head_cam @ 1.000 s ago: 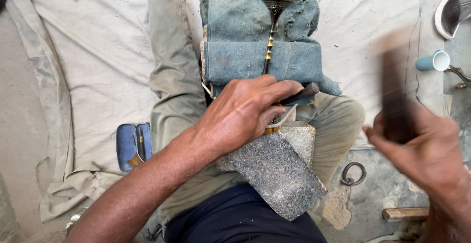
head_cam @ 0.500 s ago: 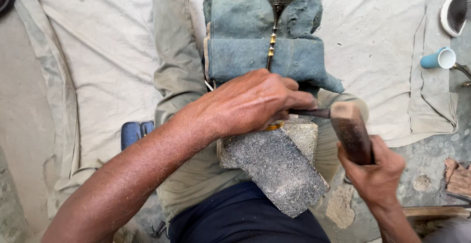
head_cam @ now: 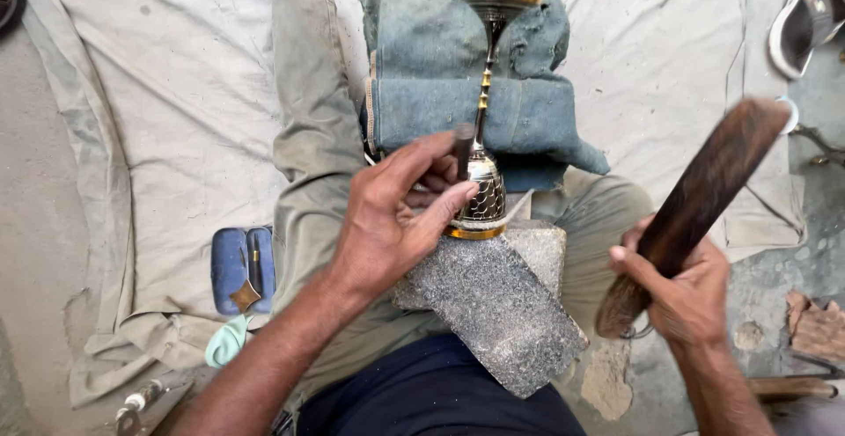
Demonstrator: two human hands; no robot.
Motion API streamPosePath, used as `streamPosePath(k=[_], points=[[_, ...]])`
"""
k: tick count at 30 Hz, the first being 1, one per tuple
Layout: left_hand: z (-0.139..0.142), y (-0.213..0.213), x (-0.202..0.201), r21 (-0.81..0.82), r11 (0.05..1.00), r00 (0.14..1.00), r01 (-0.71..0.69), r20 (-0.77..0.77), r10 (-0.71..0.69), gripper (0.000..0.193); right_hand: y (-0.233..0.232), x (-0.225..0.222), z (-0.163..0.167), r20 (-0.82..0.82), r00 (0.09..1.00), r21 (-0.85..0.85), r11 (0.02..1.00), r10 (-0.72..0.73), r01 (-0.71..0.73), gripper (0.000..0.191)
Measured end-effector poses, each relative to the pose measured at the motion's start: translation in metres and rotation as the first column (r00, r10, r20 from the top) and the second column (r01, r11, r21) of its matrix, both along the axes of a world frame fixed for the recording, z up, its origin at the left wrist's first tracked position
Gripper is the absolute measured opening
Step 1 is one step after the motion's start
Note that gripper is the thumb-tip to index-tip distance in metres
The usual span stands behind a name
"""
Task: The person sits on the ground holding a small steel punch against a brass candlestick-shaped object resting on a stone block, and repeatedly strikes the punch with a wooden mallet, repositioning the punch around the object's surface to emboss the metal.
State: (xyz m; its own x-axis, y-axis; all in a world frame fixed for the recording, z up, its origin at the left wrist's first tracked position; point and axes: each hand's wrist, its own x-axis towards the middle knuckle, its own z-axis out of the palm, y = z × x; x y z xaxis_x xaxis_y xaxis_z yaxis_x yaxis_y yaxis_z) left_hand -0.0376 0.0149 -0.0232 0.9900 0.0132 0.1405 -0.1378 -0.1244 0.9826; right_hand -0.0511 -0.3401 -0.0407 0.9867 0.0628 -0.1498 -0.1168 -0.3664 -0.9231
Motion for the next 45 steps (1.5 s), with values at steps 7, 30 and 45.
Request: streamPosePath(k=[7,30,45], points=[[-0.027,-0.027,-0.017,-0.235,0.939,0.962,-0.25,-0.167,0.214,0.03,0.048,0.057,0.099,0.188,0.914,-0.305,0.906,0.36,-0.294,0.042],[-0.027,-0.045,-0.026,-0.179,0.901,0.919,-0.395,-0.072,0.388,0.034,0.164,0.106,0.201,-0.04,0.574,-0.937,0.169,0.818,-0.305,0.045],[-0.018,-0.044,-0.028,0.012,0.927,0.925,-0.375,0.06,0.374,0.035,0.161,0.103,0.194,-0.454,0.704,-0.89,-0.235,0.546,-0.391,0.03]])
